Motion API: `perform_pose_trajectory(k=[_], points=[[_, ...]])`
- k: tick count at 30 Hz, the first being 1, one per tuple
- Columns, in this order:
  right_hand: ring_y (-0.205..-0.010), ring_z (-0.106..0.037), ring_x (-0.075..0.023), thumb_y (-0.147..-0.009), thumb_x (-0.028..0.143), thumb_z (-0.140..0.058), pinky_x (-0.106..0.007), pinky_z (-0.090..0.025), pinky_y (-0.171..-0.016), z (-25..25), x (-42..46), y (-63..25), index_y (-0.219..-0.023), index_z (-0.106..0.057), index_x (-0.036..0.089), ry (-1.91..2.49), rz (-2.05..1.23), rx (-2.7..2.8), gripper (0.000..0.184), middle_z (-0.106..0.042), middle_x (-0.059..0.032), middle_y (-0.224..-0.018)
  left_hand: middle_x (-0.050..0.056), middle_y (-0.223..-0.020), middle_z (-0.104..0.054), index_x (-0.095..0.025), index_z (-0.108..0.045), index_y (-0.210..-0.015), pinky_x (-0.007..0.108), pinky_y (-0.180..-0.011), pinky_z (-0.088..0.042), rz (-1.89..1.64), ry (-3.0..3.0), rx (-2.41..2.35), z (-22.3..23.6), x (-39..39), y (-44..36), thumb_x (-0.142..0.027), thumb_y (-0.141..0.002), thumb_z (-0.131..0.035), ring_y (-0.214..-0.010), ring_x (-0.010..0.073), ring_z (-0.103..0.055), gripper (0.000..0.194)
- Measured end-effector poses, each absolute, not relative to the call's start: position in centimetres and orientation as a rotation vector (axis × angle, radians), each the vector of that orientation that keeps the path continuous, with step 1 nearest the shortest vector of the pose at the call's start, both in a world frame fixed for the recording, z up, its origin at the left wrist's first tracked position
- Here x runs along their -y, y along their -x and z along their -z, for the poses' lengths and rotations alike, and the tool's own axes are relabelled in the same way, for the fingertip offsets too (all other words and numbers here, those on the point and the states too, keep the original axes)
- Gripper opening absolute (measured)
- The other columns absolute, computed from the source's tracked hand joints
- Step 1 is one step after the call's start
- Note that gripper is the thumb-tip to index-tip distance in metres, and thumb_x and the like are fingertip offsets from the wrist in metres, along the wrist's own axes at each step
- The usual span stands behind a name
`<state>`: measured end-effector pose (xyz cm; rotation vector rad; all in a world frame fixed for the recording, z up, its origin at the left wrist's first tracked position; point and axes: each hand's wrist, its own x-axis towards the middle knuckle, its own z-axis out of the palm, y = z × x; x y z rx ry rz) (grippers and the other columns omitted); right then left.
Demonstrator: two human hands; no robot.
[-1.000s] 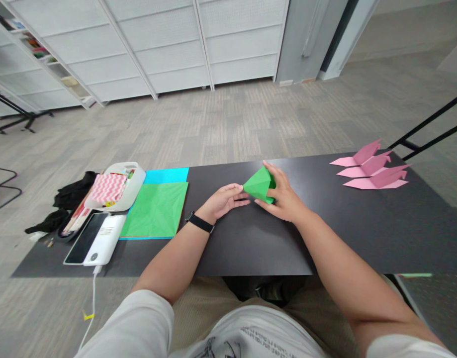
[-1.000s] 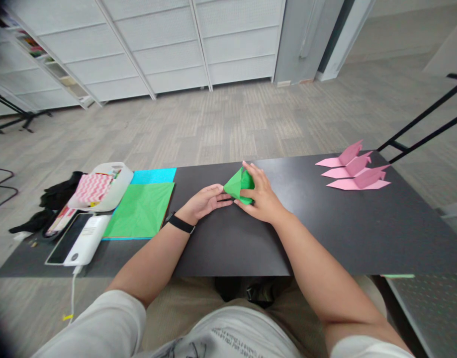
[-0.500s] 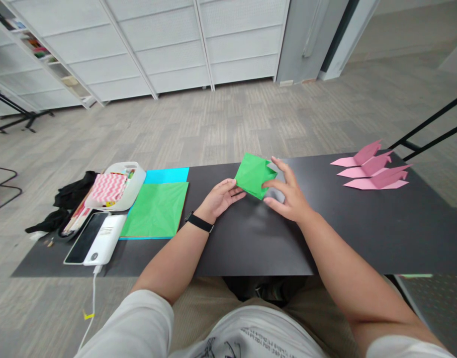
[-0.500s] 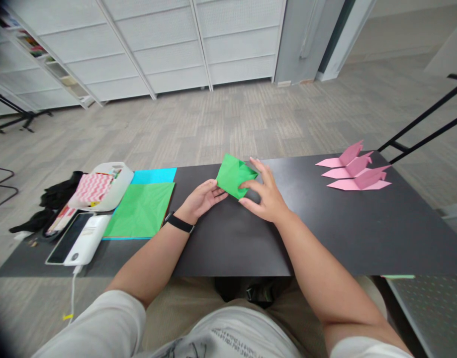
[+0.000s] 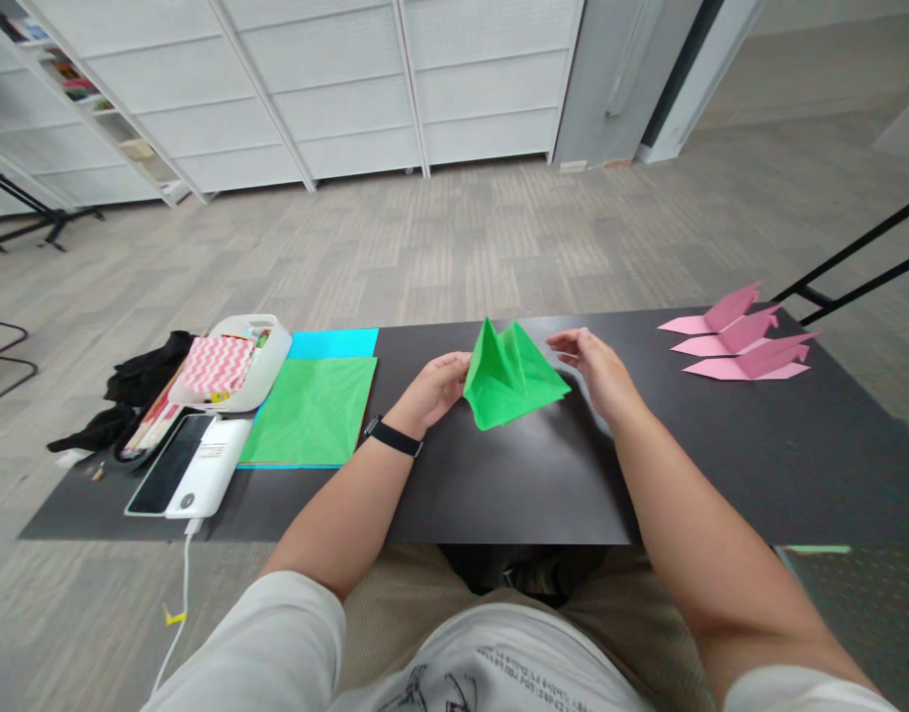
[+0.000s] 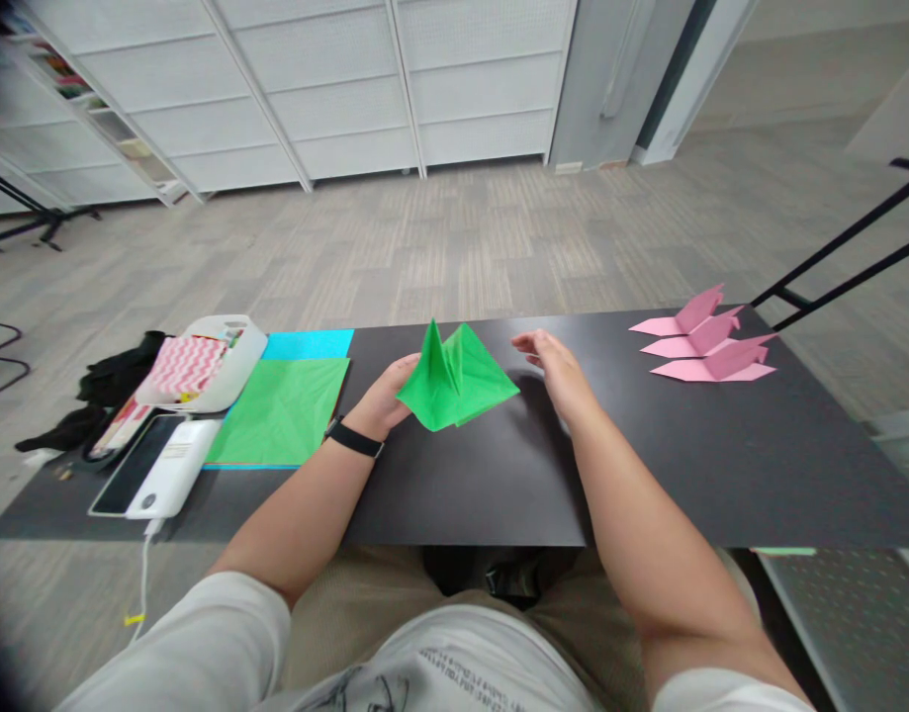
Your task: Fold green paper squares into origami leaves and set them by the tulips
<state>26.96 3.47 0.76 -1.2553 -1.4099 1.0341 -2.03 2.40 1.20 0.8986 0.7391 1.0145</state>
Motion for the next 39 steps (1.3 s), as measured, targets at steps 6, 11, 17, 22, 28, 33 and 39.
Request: perform_pose_trajectory(k=[6,11,17,22,28,33,39], points=[[-0.107,-0.074,-0.0289,-0.104,0.079,-0.034,-0.05,-0.058,-0.1,-1.1,-2.3,-25.5,-0.126,-0.076,0.03,1.205,-1.344,1.658,0.069,-0.08,-0.0063,-0.117,0.007,-0.109,-0.07,-0.018,-0.081,-0.079,0.031,-0.085,-0.05,-0.934,-1.522,-1.04,-1.2,-2.1,1.6,-0.044,-0.084,-0.084,-0.085,0.0156,-0.06,0.027],[-0.105,-0.072,-0.0272,-0.1,0.066,-0.058,-0.045,-0.059,-0.095,-1.2,-2.0,-25.0,-0.119,-0.079,0.028,1.192,-1.271,1.808,0.048,-0.08,-0.0055,-0.117,0.006,-0.105,-0.066,-0.021,-0.082,-0.084,0.031,-0.081,-0.049,-0.932,-1.701,-1.113,-0.4,-2.1,1.5,-0.041,-0.087,-0.081,-0.075,0.0151,-0.051,0.019],[-0.073,-0.065,-0.0183,-0.087,0.05,-0.073,-0.035,-0.058,-0.07,0.3,-2.7,-25.2,-0.122,-0.075,0.026,1.287,-1.207,1.729,0.042,-0.073,-0.0014,-0.091,0.007,-0.119,-0.065,-0.024,-0.079,-0.118,0.033,-0.095,-0.049,-1.112,-1.646,-1.217,-0.7,-2.0,1.6,-0.031,-0.092,-0.075,-0.088,0.0192,-0.057,0.027],[-0.068,-0.062,-0.0155,-0.087,0.048,-0.072,-0.031,-0.056,-0.061,1.1,-2.8,-25.5,-0.125,-0.071,0.027,1.365,-1.066,1.591,0.043,-0.07,-0.0018,-0.097,0.009,-0.123,-0.067,-0.026,-0.08,-0.116,0.04,-0.113,-0.044,-1.116,-1.656,-1.161,-1.2,-1.6,1.4,-0.028,-0.092,-0.074,-0.115,0.028,-0.06,0.025],[-0.073,-0.066,-0.0192,-0.089,0.038,-0.07,-0.041,-0.061,-0.076,0.1,-2.2,-26.1,-0.124,-0.074,0.026,1.484,-0.678,1.869,0.037,-0.074,-0.0057,-0.102,0.009,-0.128,-0.071,-0.029,-0.083,-0.114,0.051,-0.131,-0.024,-0.924,-1.748,-1.013,-0.9,-1.3,1.0,-0.026,-0.089,-0.076,-0.132,0.0336,-0.055,0.026],[-0.094,-0.072,-0.0252,-0.096,0.034,-0.064,-0.044,-0.061,-0.087,-0.8,-2.3,-26.2,-0.119,-0.079,0.026,1.308,-0.449,1.994,0.028,-0.073,-0.0085,-0.107,0.009,-0.127,-0.073,-0.032,-0.086,-0.104,0.055,-0.135,-0.011,-0.85,-1.749,-1.001,-0.3,-1.1,0.8,-0.022,-0.084,-0.078,-0.135,0.0343,-0.054,0.024],[-0.103,-0.071,-0.0255,-0.095,0.029,-0.068,-0.047,-0.056,-0.1,-0.1,-2.6,-26.1,-0.112,-0.083,0.032,1.083,-0.541,2.343,0.022,-0.077,-0.0046,-0.108,0.007,-0.143,-0.067,-0.035,-0.083,-0.117,0.058,-0.135,-0.004,-0.844,-1.937,-1.033,0.6,-1.0,0.8,-0.022,-0.09,-0.07,-0.146,0.034,-0.045,0.032]])
